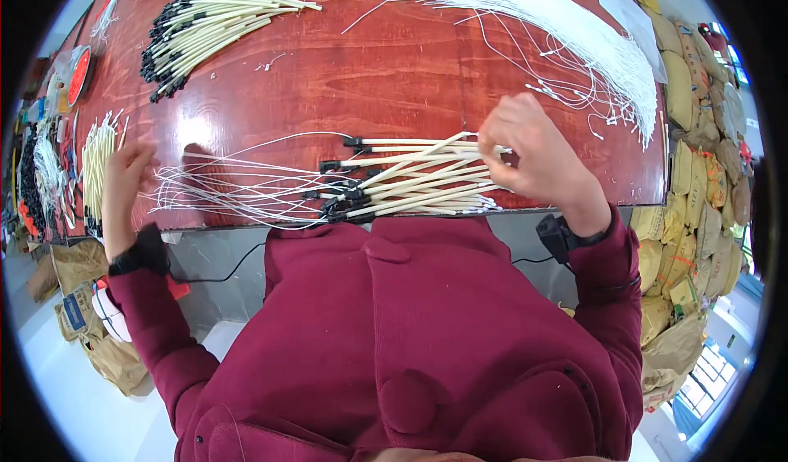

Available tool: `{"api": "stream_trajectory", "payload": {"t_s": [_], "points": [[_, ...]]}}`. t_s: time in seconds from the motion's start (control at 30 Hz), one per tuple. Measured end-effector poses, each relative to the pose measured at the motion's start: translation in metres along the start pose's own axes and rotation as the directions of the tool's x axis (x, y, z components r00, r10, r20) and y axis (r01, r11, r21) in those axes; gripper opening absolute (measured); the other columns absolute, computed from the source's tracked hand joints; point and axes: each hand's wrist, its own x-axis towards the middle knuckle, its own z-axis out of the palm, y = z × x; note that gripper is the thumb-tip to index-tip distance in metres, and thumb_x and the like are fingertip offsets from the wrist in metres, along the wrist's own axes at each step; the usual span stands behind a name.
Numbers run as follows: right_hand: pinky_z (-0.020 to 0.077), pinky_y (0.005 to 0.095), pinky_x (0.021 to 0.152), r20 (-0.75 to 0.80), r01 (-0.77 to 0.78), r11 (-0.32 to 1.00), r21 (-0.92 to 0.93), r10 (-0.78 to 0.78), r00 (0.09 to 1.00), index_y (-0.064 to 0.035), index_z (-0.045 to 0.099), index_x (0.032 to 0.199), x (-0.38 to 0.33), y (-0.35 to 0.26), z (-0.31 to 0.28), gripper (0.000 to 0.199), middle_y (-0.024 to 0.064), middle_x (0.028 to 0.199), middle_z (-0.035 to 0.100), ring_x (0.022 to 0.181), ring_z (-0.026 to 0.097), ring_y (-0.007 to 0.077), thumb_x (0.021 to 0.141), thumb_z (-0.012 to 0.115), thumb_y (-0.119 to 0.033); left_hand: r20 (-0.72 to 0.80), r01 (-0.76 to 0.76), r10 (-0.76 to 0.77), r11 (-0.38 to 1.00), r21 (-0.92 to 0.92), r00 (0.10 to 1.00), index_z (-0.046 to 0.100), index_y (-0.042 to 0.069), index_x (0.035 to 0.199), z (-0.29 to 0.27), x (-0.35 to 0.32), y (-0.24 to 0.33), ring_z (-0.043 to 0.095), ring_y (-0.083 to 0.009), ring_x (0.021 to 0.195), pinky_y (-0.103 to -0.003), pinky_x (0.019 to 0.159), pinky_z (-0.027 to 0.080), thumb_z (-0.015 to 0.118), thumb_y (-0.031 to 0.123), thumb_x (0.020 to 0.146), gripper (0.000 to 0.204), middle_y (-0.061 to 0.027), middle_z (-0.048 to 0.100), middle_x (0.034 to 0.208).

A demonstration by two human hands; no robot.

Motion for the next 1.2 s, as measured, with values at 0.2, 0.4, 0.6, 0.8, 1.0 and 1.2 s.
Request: {"api": "stream_trajectory", "payload": {"t_s": [0.2, 0.4, 0.6, 0.8, 1.0, 1.2], "points": [[0.0425, 0.0387, 0.088, 0.037, -0.065, 0.997, 0.051, 0.063, 0.997, -0.0072, 0.065, 0.100, -0.013, -0.005, 0.005, 0.021, 0.0064, 0.103, 0.065, 0.097, 0.058, 0.0271, 0.085, 0.074, -0.019, -0.119, -0.337, 0.448, 0.799, 0.498, 0.886, 0.069, -0.001, 0.119, 0.024, -0.039, 0.006, 0.069, -0.0283, 0.101, -0.037, 0.085, 0.052, 0.073, 0.015, 0.090, 0.034, -0.0132, 0.072, 0.107], [0.0428, 0.0456, 0.101, -0.311, -0.220, 0.951, -0.218, 0.146, 0.939, 0.0013, 0.062, 0.127, 0.015, 0.066, 0.020, 0.050, 0.0166, 0.131, 0.061, 0.118, 0.055, 0.0351, 0.091, 0.072, -0.033, 0.171, -0.699, 0.680, 0.708, 0.098, 0.713, 0.070, 0.000, 0.115, 0.117, -0.084, 0.140, 0.064, -0.0345, 0.111, -0.042, 0.095, 0.051, 0.074, 0.004, 0.083, 0.032, -0.0174, 0.068, 0.115], [0.0406, 0.0480, 0.106, -0.306, -0.403, 0.829, -0.387, 0.296, 0.905, 0.0069, 0.059, 0.130, 0.024, 0.080, 0.042, 0.060, 0.0182, 0.139, 0.057, 0.126, 0.051, 0.0368, 0.094, 0.069, -0.041, 0.309, -0.850, 0.803, 0.526, 0.035, 0.510, 0.069, -0.002, 0.105, 0.159, -0.068, 0.180, 0.066, -0.0375, 0.094, -0.046, 0.083, 0.054, 0.072, 0.009, 0.084, 0.024, -0.0175, 0.068, 0.106], [0.0367, 0.0497, 0.109, -0.109, -0.105, 0.933, -0.344, 0.071, 0.992, 0.0086, 0.057, 0.132, 0.015, 0.045, 0.050, 0.083, 0.0182, 0.146, 0.053, 0.130, 0.047, 0.0381, 0.097, 0.046, -0.066, 0.399, -0.932, 0.843, 0.330, 0.147, 0.361, 0.065, 0.002, 0.101, 0.211, -0.014, 0.230, 0.066, -0.0376, 0.097, -0.046, 0.082, 0.055, 0.068, 0.014, 0.088, 0.019, -0.0161, 0.064, 0.104], [0.0356, 0.0501, 0.110, -0.052, -0.054, 0.969, -0.242, 0.042, 0.998, 0.0080, 0.056, 0.134, -0.001, 0.039, 0.051, 0.095, 0.0176, 0.149, 0.051, 0.131, 0.047, 0.0379, 0.097, 0.029, -0.075, 0.285, -0.978, 0.954, 0.031, 0.208, 0.090, 0.061, 0.002, 0.109, 0.287, 0.026, 0.289, 0.067, -0.0343, 0.094, -0.044, 0.078, 0.056, 0.063, 0.009, 0.088, 0.023, -0.0159, 0.058, 0.114], [0.0337, 0.0496, 0.112, -0.081, -0.063, 0.987, -0.146, 0.052, 0.995, 0.0062, 0.055, 0.138, -0.011, 0.044, 0.054, 0.097, 0.0166, 0.150, 0.050, 0.134, 0.045, 0.0371, 0.098, 0.026, -0.077, 0.501, -0.962, 0.830, 0.142, 0.233, 0.244, 0.058, 0.001, 0.106, 0.282, 0.025, 0.289, 0.067, -0.0355, 0.094, -0.045, 0.075, 0.056, 0.060, 0.009, 0.090, 0.017, -0.0168, 0.058, 0.113]]}}
